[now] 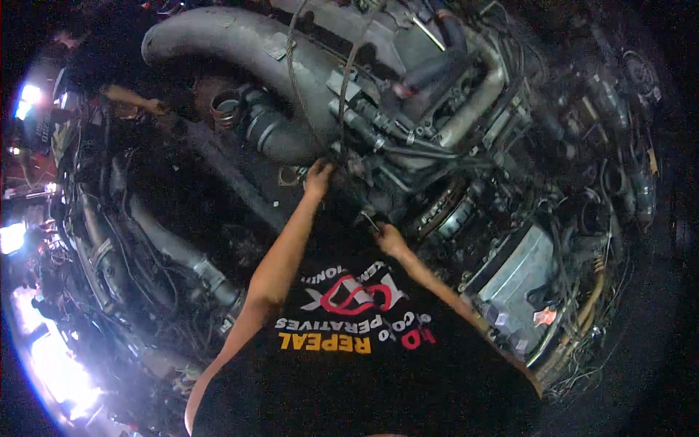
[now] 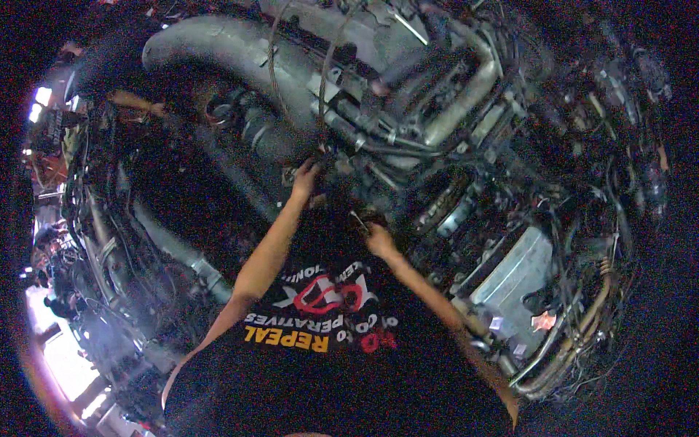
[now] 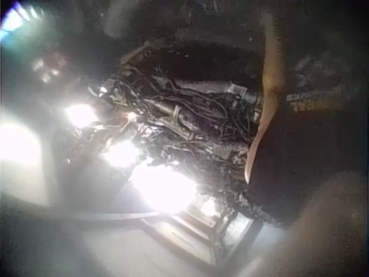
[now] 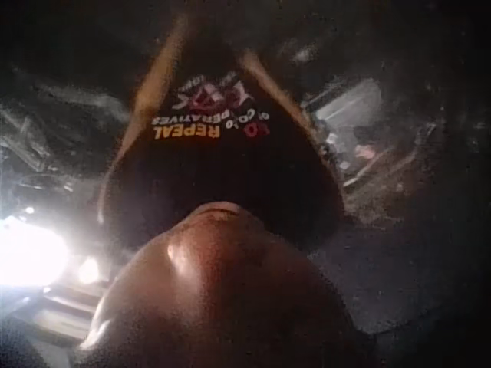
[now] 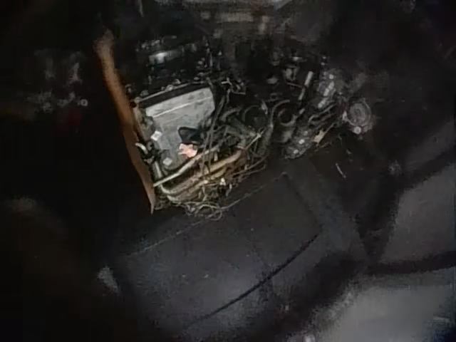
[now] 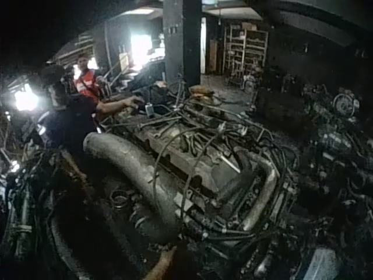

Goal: The person works on a large engine using a wrench and a socket wrench, loosening and tightening bolts around the cylinder head and turbocharger area while managing cables and hoses.

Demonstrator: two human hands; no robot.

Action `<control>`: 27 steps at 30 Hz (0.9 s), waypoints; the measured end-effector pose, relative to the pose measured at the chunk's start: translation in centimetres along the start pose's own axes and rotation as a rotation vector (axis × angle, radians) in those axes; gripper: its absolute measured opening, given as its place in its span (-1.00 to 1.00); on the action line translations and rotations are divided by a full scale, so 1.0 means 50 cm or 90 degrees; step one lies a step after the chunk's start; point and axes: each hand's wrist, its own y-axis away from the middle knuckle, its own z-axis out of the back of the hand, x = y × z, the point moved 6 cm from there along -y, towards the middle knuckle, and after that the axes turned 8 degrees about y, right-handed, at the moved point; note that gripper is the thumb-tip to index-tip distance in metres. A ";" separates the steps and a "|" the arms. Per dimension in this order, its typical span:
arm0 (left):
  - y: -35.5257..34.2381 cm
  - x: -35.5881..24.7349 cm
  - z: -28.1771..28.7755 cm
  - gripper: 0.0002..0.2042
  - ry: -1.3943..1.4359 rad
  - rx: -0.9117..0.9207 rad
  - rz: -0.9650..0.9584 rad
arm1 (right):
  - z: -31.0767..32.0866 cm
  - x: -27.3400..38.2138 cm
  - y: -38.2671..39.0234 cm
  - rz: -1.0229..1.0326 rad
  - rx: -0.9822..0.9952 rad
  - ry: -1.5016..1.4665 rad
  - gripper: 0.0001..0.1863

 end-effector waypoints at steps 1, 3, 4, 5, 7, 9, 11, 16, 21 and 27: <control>-0.006 0.008 -0.004 -0.70 0.088 0.017 0.054 | 0.048 0.040 0.014 0.168 -0.248 -0.053 -0.78; 0.005 0.013 -0.011 -0.67 0.178 0.029 0.126 | 0.088 0.067 -0.015 0.171 -0.231 -0.010 -0.78; 0.010 0.003 -0.009 -0.67 0.173 0.003 0.104 | 0.115 0.082 -0.038 0.136 -0.242 0.009 -0.78; 0.014 -0.006 -0.007 -0.67 0.167 -0.022 0.081 | 0.135 0.106 -0.054 0.145 -0.226 0.016 -0.78; 0.023 -0.019 -0.010 -0.68 0.162 -0.047 0.059 | 0.178 0.163 -0.067 0.244 -0.255 0.011 -0.82; 0.029 -0.019 -0.013 -0.71 0.122 -0.072 0.079 | 0.188 0.197 -0.082 0.225 -0.208 0.052 -0.83; 0.026 -0.012 -0.010 -0.74 0.082 -0.095 0.100 | 0.181 0.230 -0.101 0.218 -0.179 0.139 -0.84; -0.001 0.005 -0.006 -0.81 0.196 -0.025 0.151 | 0.137 0.252 -0.118 0.127 -0.215 0.157 -0.84; -0.006 -0.024 -0.012 -0.89 0.108 0.025 0.124 | 0.131 0.252 -0.111 0.124 -0.282 0.094 -0.81; -0.016 -0.035 -0.004 -0.88 0.021 -0.022 0.209 | 0.121 0.231 -0.122 -0.002 -0.171 0.128 -0.76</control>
